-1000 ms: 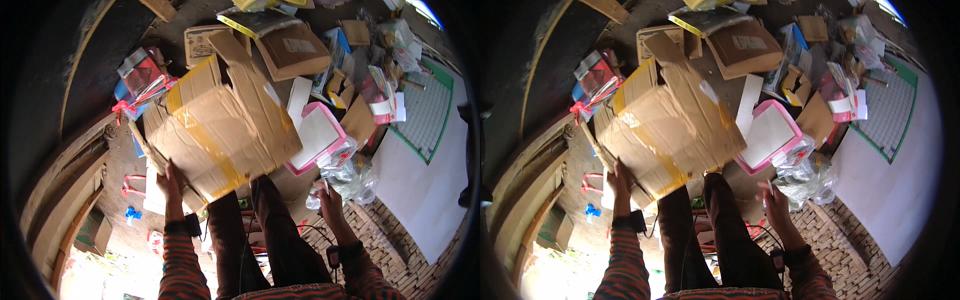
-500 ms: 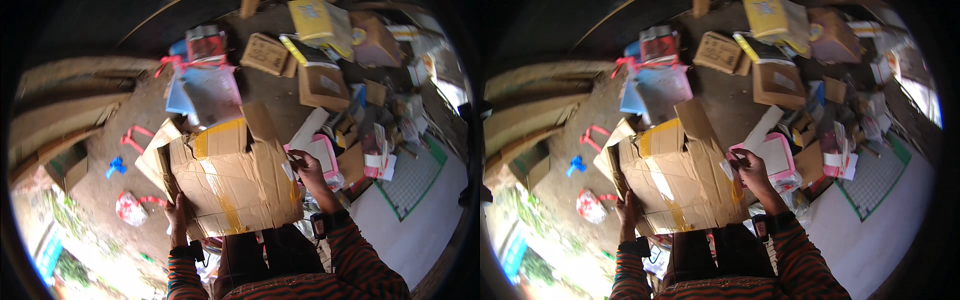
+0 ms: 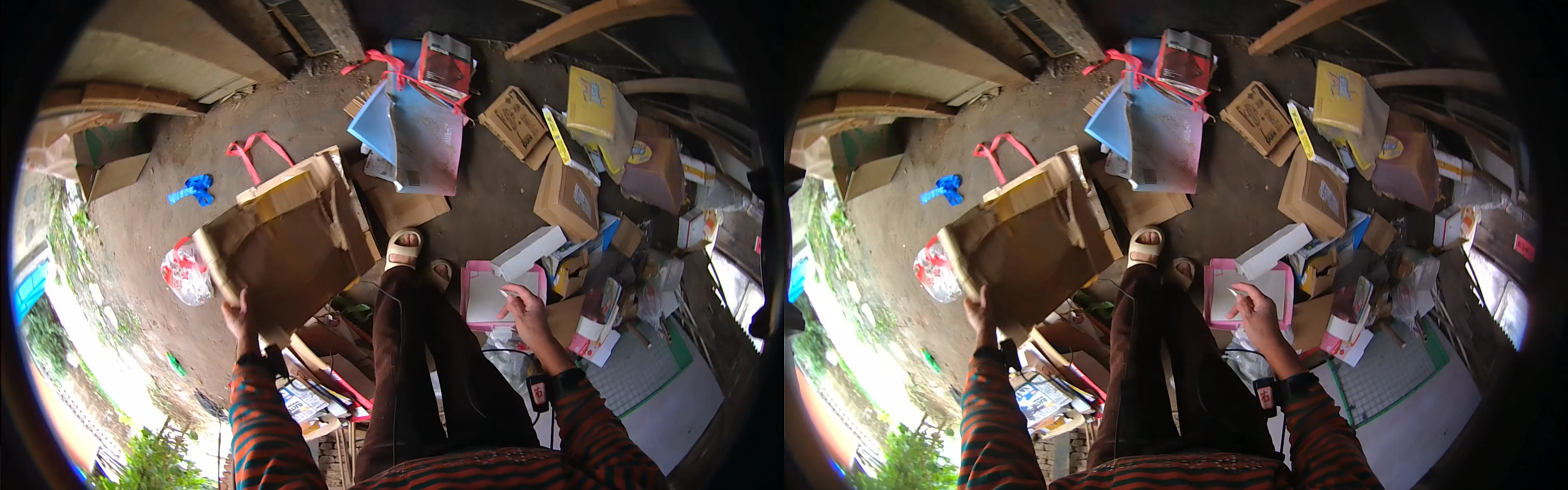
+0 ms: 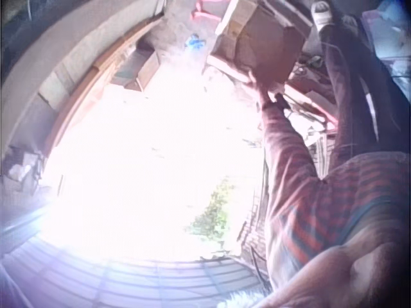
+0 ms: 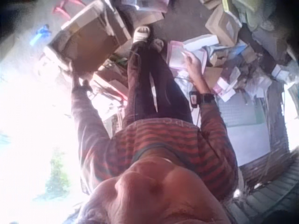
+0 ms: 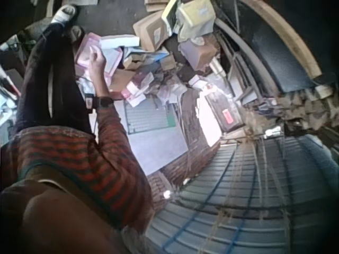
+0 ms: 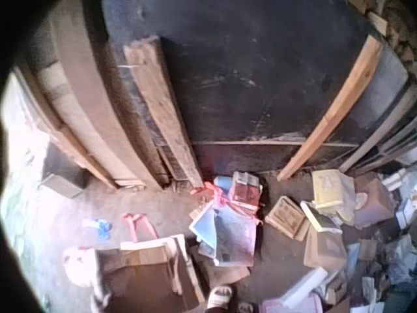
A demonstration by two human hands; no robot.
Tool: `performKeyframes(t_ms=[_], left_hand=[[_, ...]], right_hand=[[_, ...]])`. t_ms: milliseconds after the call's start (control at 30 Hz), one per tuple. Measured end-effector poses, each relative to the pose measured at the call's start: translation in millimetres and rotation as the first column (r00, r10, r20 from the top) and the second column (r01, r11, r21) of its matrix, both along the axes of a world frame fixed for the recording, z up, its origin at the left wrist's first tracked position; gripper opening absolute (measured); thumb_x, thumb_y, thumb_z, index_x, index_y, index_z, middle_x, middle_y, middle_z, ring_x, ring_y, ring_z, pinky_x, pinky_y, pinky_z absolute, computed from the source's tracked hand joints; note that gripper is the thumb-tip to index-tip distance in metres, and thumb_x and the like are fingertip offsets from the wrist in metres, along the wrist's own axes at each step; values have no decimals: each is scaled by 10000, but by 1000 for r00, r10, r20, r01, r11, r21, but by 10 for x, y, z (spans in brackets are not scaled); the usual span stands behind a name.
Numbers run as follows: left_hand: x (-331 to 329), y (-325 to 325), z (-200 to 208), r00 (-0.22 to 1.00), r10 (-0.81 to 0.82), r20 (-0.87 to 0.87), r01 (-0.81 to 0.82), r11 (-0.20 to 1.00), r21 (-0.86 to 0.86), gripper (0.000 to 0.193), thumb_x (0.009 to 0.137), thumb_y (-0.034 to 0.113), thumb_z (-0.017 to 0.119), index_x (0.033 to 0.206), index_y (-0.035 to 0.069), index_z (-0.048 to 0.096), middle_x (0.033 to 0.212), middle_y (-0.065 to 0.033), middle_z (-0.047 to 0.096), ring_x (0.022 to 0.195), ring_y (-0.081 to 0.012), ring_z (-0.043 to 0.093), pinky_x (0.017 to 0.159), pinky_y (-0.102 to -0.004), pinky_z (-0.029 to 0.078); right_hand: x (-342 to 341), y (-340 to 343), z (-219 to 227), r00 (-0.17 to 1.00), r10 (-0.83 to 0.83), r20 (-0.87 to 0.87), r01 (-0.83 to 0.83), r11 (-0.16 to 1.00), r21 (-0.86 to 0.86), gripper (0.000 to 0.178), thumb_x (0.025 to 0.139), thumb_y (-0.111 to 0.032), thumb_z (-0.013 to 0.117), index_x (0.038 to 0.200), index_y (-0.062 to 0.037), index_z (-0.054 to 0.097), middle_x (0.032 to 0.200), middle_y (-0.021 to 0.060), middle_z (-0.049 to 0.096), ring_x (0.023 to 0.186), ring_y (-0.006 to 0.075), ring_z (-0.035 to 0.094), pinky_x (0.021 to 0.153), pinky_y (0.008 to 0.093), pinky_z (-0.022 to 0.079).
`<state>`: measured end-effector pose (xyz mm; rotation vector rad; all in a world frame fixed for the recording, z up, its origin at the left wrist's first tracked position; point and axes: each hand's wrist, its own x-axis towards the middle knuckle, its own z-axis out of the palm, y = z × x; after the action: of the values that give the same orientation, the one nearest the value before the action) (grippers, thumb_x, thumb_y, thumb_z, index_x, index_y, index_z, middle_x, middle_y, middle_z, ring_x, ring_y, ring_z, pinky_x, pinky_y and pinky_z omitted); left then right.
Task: The person uses a small knife to cut tape and strings on several cardboard boxes, then opens the flaps and removes items. The person handles boxes, tape, string, and a pink tray, placing opened boxes aside.
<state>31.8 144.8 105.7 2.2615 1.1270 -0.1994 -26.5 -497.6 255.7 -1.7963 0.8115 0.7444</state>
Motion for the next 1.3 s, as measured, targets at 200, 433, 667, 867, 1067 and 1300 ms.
performKeyframes(t_ms=[200, 433, 667, 867, 1067, 1300], left_hand=[[-98, -168, -19, 937, -13, -350, -187, 827, -530, 963, 783, 57, 777, 1563, 169, 223, 1406, -162, 524, 1223, -277, 549, 990, -445, 477], [-1145, -361, 1424, 924, 19, -382, -267, 748, -608, 538, 981, 199, 579, 1474, 220, 363, 1205, -140, 638, 1005, -287, 666, 845, -467, 532], [-2608, -748, 2730, 953, 52, -299, -230, 766, -600, 497, 932, 112, 626, 1395, 39, 463, 1120, -162, 676, 871, -228, 704, 701, -343, 588], [-2622, -706, 3025, 977, 14, -212, -146, 769, -623, 443, 964, 108, 584, 1390, 37, 486, 1089, -145, 704, 898, -214, 710, 717, -321, 575], [-2848, -269, 3189, 943, 222, -248, -327, 753, -571, 501, 978, 180, 588, 1435, 99, 399, 1076, -128, 665, 881, -224, 678, 712, -365, 554], [-2848, 282, 3024, 869, 189, -457, -466, 624, -628, 486, 927, 118, 616, 1385, 62, 461, 1000, -143, 671, 810, -260, 694, 664, -420, 602]], right_hand=[[-8, -186, 337, 975, 163, 148, -131, 970, -203, 217, 984, -127, 536, 1172, -40, 597, 667, 73, 671, 588, 134, 595, 592, 306, 476], [-632, -676, 911, 976, 197, 93, -138, 890, -435, 171, 847, -165, 636, 876, 2, 650, 681, 169, 653, 625, 273, 661, 584, 390, 499], [-1182, -1450, 1224, 977, 211, 25, -185, 902, -390, 185, 808, -166, 600, 827, -17, 709, 682, 181, 623, 623, 262, 613, 609, 384, 470], [-1168, -1691, 1496, 994, -8, -113, -4, 995, -104, 155, 851, -142, 594, 774, -42, 684, 555, 0, 509, 445, 98, 443, 421, 281, 324], [-603, -1618, 1550, 984, -162, -79, 159, 987, -40, 127, 882, -188, 604, 858, -82, 669, 551, -27, 462, 430, 79, 397, 398, 267, 277], [491, -607, 1499, 992, -120, 44, 127, 959, -252, 109, 821, -181, 634, 790, -97, 697, 565, -3, 487, 475, 115, 440, 442, 288, 321]])
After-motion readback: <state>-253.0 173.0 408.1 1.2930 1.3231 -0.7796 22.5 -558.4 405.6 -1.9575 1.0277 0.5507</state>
